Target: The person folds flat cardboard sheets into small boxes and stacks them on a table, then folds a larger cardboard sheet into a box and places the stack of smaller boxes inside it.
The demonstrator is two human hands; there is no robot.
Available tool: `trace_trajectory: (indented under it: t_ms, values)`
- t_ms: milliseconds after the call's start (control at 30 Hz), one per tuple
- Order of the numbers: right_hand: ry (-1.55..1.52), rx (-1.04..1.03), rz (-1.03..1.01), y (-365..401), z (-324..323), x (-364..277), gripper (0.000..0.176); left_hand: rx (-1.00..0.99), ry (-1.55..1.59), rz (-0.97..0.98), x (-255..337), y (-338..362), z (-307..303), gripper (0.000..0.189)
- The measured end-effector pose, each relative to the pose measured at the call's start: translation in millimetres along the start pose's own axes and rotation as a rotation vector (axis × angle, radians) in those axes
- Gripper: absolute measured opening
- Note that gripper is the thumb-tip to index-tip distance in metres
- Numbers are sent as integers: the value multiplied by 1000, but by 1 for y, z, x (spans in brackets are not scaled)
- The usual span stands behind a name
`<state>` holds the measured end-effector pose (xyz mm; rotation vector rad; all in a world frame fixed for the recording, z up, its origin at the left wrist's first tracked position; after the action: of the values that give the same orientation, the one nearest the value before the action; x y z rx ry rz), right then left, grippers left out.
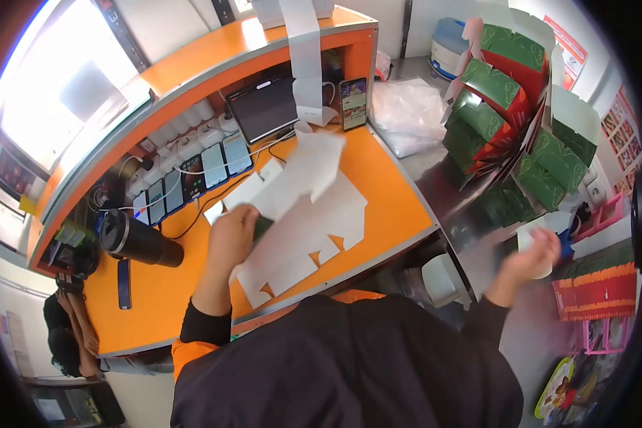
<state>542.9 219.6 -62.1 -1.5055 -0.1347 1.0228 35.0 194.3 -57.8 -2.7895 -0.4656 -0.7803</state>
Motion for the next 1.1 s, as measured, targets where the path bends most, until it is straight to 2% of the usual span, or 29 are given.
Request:
trace_trajectory:
  t_ms: [33, 67, 100, 133, 167, 233, 333, 433, 500, 533, 600, 633, 667, 700, 733, 767, 833, 867, 900, 933, 967, 1033, 1067, 1100]
  values:
    - [-226, -312, -64, 17, 53, -49, 15, 76, 53, 5, 6, -3, -13, 17]
    - [-321, -668, -59, 32, 89, -89, 27, 29, 242, -31, 8, -7, -22, 14]
    - [-512, -825, -212, 60, 119, -127, 44, -17, 434, -69, 8, -10, -30, 11]
    - [-645, -1042, -230, 89, 136, -150, 59, -58, 631, -104, 9, -11, -38, 9]
    - [-751, -1263, -237, 110, 149, -172, 65, -90, 824, -119, 12, -9, -46, 12]
    - [-713, -1355, -473, 124, 167, -202, 70, -166, 1264, -140, 28, -1, -55, 18]
    - [-667, -1034, -667, 123, 186, -214, 60, -132, 1780, -93, 59, 8, -61, 28]
    - [-948, -723, -575, 92, 197, -211, 47, -148, 1924, 43, 69, 8, -51, 36]
    - [-902, -623, -565, 74, 204, -220, 39, 45, 1842, 117, 77, 11, -38, 42]
    - [-877, -573, -556, 68, 205, -223, 35, 21, 1856, 137, 82, 14, -30, 43]
    - [-630, -687, -638, 68, 210, -227, 34, -41, 1905, 251, 93, 21, -19, 39]
    - [-502, -740, -678, 68, 212, -227, 33, -120, 1942, 231, 94, 22, -20, 36]
    - [-608, -752, -586, 71, 214, -219, 31, -202, 1979, 213, 96, 23, -22, 33]
    - [-713, -815, -593, 69, 210, -217, 32, -285, 2017, 196, 98, 22, -22, 31]
    - [-819, -877, -602, 67, 202, -215, 33, -239, 1986, 212, 93, 17, -21, 30]
    - [-922, -934, -610, 65, 197, -215, 34, -307, 1989, 237, 95, 14, -18, 31]
    - [-780, -819, -563, 69, 199, -210, 39, -450, 1990, 282, 101, 20, -13, 32]
    - [-653, -756, -525, 72, 202, -208, 39, -448, 1971, 244, 110, 28, -8, 34]
    - [-527, -689, -490, 74, 204, -205, 39, -634, 2085, 317, 112, 29, -1, 37]
    - [-470, -728, -489, 79, 206, -202, 40, -538, 2065, 229, 111, 31, 5, 36]
    - [-492, -778, -461, 79, 202, -203, 40, -441, 2041, 145, 112, 34, 8, 36]
    - [-540, -873, -409, 74, 192, -208, 40, -457, 1750, 217, 111, 41, 2, 38]
    - [-597, -839, -380, 67, 184, -208, 40, -459, 1604, 251, 107, 44, -2, 40]
    - [-698, -831, -396, 56, 179, -205, 41, -593, 1495, 260, 101, 48, -6, 42]
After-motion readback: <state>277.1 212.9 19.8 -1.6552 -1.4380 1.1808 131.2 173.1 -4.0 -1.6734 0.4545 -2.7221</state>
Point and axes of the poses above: each hand's wrist, its own y-axis away from the middle knuckle, its own z-axis out of the palm, x = y × z, the point moved 3 cm from there along -y, towards the middle knuckle, and after that the axes turned 10 degrees about -z, right-handed, at the moved point
